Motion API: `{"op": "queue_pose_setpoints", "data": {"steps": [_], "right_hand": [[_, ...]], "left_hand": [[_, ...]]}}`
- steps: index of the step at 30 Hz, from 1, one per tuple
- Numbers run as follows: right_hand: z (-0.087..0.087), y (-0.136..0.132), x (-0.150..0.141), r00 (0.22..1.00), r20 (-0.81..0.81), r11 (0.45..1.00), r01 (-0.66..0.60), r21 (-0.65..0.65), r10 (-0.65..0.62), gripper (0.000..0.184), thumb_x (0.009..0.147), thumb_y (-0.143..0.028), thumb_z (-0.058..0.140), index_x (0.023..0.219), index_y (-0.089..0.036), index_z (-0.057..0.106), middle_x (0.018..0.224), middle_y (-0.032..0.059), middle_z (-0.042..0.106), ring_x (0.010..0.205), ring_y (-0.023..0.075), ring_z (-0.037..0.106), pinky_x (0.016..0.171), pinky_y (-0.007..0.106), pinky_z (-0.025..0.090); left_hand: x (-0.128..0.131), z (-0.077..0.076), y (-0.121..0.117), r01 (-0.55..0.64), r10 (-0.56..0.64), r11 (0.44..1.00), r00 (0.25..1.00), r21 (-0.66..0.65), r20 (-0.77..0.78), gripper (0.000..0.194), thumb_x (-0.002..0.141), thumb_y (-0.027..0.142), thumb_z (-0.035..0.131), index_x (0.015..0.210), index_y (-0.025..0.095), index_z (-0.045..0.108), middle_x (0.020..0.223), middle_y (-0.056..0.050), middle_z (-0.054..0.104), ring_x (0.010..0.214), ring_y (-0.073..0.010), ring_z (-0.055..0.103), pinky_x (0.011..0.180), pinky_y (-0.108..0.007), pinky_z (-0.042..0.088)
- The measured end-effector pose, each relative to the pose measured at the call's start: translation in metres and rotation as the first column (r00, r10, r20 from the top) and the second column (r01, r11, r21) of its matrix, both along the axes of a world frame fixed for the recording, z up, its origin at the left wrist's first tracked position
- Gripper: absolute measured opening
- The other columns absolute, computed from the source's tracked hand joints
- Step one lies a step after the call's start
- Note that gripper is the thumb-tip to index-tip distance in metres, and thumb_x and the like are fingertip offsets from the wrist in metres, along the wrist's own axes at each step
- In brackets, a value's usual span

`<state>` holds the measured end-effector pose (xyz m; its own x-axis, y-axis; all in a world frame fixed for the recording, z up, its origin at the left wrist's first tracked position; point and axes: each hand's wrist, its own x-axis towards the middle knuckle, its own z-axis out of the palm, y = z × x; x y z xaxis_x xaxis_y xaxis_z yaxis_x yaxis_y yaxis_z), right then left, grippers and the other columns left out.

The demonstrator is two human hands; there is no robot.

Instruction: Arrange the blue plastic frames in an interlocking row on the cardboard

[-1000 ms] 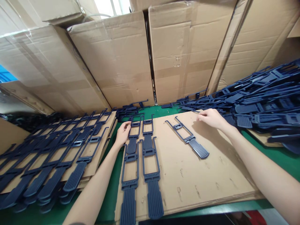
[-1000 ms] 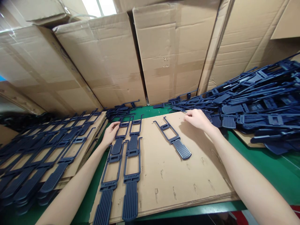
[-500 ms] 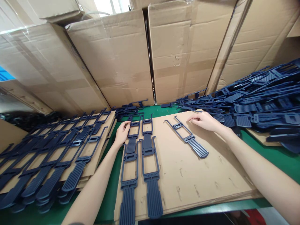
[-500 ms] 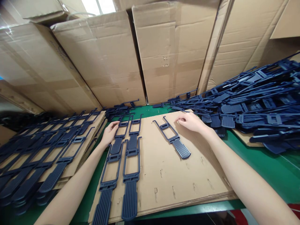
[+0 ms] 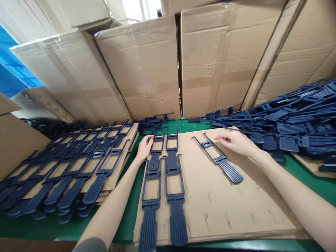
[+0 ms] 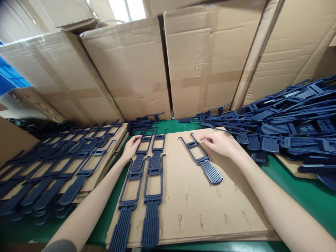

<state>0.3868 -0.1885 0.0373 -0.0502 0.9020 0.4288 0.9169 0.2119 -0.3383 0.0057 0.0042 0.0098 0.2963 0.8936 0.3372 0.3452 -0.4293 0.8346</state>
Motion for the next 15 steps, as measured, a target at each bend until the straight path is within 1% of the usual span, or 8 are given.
{"op": "queue_pose_setpoints", "data": {"steps": [2, 5, 8, 12, 15], "right_hand": [[0.002, 0.0, -0.009, 0.998, -0.007, 0.998, -0.055, -0.015, 0.054, 0.025, 0.085, -0.03, 0.048, 0.089, -0.024, 0.072, 0.075, 0.0017, 0.07, 0.068, 0.0188, 0.062, 0.059, 0.027, 0.046], [0.004, -0.001, -0.024, 0.993, -0.046, 0.992, -0.113, -0.06, 0.11, 0.022, 0.086, -0.029, 0.046, 0.091, -0.022, 0.067, 0.062, 0.0005, 0.062, 0.057, 0.0169, 0.056, 0.054, 0.027, 0.042], [0.004, -0.005, -0.039, 0.978, -0.128, 0.981, -0.177, -0.08, 0.166, 0.017, 0.083, -0.025, 0.046, 0.089, -0.019, 0.06, 0.06, -0.0017, 0.057, 0.051, 0.0136, 0.049, 0.051, 0.025, 0.038], [0.001, -0.008, -0.057, 0.947, -0.203, 0.939, -0.288, -0.189, 0.25, 0.012, 0.079, -0.02, 0.047, 0.079, -0.019, 0.059, 0.057, -0.0019, 0.056, 0.049, 0.0121, 0.047, 0.05, 0.024, 0.036], [-0.002, -0.007, -0.065, 0.948, -0.215, 0.93, -0.285, -0.231, 0.236, 0.015, 0.079, -0.02, 0.046, 0.077, -0.018, 0.061, 0.057, -0.0008, 0.059, 0.05, 0.013, 0.051, 0.052, 0.025, 0.039]], "left_hand": [[0.0, -0.001, 0.0, -0.001, 0.0, 1.0, 1.0, 0.004, 0.006, 0.034, 0.079, 0.037, 0.054, 0.104, 0.015, 0.063, 0.109, -0.011, 0.066, 0.095, -0.0227, 0.063, 0.086, -0.036, 0.05], [0.0, -0.001, 0.0, 0.005, -0.006, 1.0, 1.0, 0.008, 0.012, 0.033, 0.081, 0.036, 0.054, 0.104, 0.016, 0.063, 0.108, -0.01, 0.066, 0.095, -0.0227, 0.064, 0.086, -0.035, 0.051], [0.0, -0.001, 0.0, 0.015, -0.015, 1.0, 1.0, 0.011, 0.016, 0.032, 0.081, 0.036, 0.053, 0.104, 0.016, 0.063, 0.107, -0.01, 0.067, 0.095, -0.0226, 0.064, 0.087, -0.036, 0.05], [0.0, -0.003, 0.002, 0.018, -0.019, 1.0, 1.0, 0.016, 0.021, 0.032, 0.081, 0.035, 0.053, 0.105, 0.016, 0.063, 0.106, -0.009, 0.067, 0.095, -0.0218, 0.064, 0.088, -0.036, 0.05], [0.0, -0.005, 0.003, 0.017, -0.018, 1.0, 1.0, 0.021, 0.021, 0.032, 0.081, 0.035, 0.053, 0.105, 0.016, 0.062, 0.106, -0.009, 0.067, 0.095, -0.0217, 0.064, 0.089, -0.036, 0.049]]}}
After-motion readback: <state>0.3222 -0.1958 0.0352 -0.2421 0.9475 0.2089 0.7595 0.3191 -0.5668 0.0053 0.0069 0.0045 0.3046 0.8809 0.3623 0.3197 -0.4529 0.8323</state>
